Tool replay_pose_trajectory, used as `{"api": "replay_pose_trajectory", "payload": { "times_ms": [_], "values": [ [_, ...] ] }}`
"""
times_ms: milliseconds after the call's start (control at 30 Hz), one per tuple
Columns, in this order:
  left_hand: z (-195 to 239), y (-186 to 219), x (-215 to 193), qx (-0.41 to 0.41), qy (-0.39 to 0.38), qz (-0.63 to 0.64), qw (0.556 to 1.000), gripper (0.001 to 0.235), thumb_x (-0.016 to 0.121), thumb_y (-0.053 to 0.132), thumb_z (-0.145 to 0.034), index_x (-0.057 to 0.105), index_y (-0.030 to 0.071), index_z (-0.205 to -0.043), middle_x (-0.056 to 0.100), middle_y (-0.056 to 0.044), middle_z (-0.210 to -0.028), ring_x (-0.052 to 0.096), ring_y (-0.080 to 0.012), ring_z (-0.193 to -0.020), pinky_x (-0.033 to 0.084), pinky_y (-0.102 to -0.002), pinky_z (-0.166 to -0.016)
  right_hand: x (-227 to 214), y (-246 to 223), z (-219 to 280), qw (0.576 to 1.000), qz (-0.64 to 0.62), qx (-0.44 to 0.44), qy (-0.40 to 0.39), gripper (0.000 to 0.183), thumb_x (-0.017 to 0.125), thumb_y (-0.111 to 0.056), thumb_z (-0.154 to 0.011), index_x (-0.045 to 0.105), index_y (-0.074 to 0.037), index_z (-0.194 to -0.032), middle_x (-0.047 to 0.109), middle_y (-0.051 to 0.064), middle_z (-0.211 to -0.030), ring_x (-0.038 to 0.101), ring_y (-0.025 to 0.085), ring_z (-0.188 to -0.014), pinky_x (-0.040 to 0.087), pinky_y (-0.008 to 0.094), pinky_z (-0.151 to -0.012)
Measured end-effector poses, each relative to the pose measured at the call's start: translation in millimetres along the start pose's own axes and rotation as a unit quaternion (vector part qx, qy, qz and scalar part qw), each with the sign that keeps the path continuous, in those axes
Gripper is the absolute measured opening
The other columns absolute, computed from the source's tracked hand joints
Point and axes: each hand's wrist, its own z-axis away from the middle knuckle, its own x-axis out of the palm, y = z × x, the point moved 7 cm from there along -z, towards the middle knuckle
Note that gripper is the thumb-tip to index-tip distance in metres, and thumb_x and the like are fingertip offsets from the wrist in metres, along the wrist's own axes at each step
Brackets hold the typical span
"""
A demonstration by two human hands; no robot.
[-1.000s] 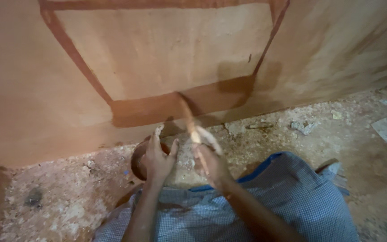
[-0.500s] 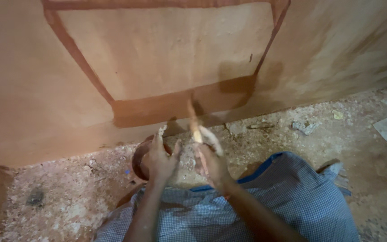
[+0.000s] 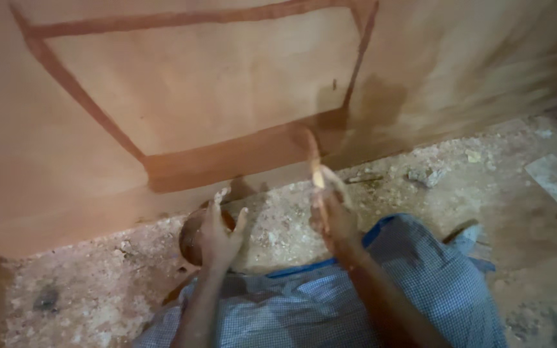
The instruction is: The person paints a rectangular section of a wall using a paintbrush and a small container of reddish-brown paint. They repeatedly dip the brush and apply paint in horizontal strokes to fill the outlined area.
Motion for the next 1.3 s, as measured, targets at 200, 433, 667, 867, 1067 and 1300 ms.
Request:
{"api": "replay_pose_trajectory", "payload": {
  "times_ms": [200, 433, 667, 867, 1067, 1300],
  "values": [
    [7.6, -9.2, 8.0, -0.057, -0.017, -0.013, 0.998, 0.07, 0.071, 0.044, -0.086, 0.056, 0.004, -0.141, 0.068, -0.027, -0.121, 0.069, -0.0402, -0.104, 0.056, -0.046, -0.089, -25.3, -14.9, -22.5, 0.979, -0.182, -0.09, -0.027, 0.051, 0.052, -0.01, -0.099, 0.046, -0.015, -0.149, 0.059, 0.004, -0.08, 0.052, 0.008, -0.057, 0.04, 0.021, -0.041],
    [8.5, -7.2, 12.9, -0.012, -0.015, -0.029, 0.999, 0.07, 0.072, 0.042, -0.09, 0.054, -0.001, -0.142, 0.063, -0.029, -0.129, 0.064, -0.0425, -0.117, 0.051, -0.048, -0.098, -22.3, -21.4, -9.5, 0.98, -0.15, -0.126, 0.037, 0.051, 0.052, -0.014, -0.1, 0.047, -0.011, -0.151, 0.06, 0.005, -0.082, 0.05, 0.01, -0.055, 0.043, 0.024, -0.04],
    [6.8, -6.6, 9.5, 0.007, 0.005, 0.02, 1.0, 0.063, 0.073, 0.038, -0.091, 0.057, 0.002, -0.14, 0.065, -0.025, -0.13, 0.066, -0.038, -0.119, 0.053, -0.044, -0.102, 10.7, 8.2, 1.8, 0.999, 0.028, 0.003, 0.031, 0.056, 0.058, -0.018, -0.095, 0.045, -0.017, -0.15, 0.069, 0.002, -0.095, 0.058, 0.007, -0.058, 0.047, 0.022, -0.039],
    [4.8, -23.8, 11.9, -0.057, -0.021, -0.008, 0.998, 0.071, 0.076, 0.036, -0.091, 0.049, -0.001, -0.146, 0.06, -0.026, -0.135, 0.059, -0.0393, -0.124, 0.048, -0.049, -0.1, 50.3, 64.3, 2.7, 0.982, 0.04, 0.057, -0.176, 0.054, 0.063, -0.016, -0.098, 0.048, -0.007, -0.15, 0.069, 0.01, -0.086, 0.055, 0.012, -0.047, 0.044, 0.024, -0.035],
    [4.8, -20.3, 10.6, -0.032, -0.018, 0.047, 0.998, 0.061, 0.07, 0.037, -0.094, 0.053, 0.005, -0.143, 0.065, -0.019, -0.137, 0.061, -0.0325, -0.129, 0.05, -0.046, -0.109, 36.7, 68.0, 5.0, 0.992, 0.003, 0.015, -0.121, 0.058, 0.058, -0.017, -0.098, 0.039, -0.011, -0.152, 0.066, 0.007, -0.082, 0.053, 0.008, -0.046, 0.043, 0.021, -0.034],
    [3.6, -23.3, 12.0, -0.129, -0.06, 0.002, 0.99, 0.062, 0.073, 0.04, -0.09, 0.054, 0.01, -0.142, 0.067, -0.016, -0.128, 0.067, -0.0306, -0.117, 0.054, -0.043, -0.101, 10.0, 37.2, 1.7, 0.994, -0.068, -0.046, 0.072, 0.058, 0.055, -0.012, -0.096, 0.036, -0.017, -0.151, 0.064, 0.006, -0.083, 0.054, 0.009, -0.049, 0.044, 0.024, -0.035]
  ]
}}
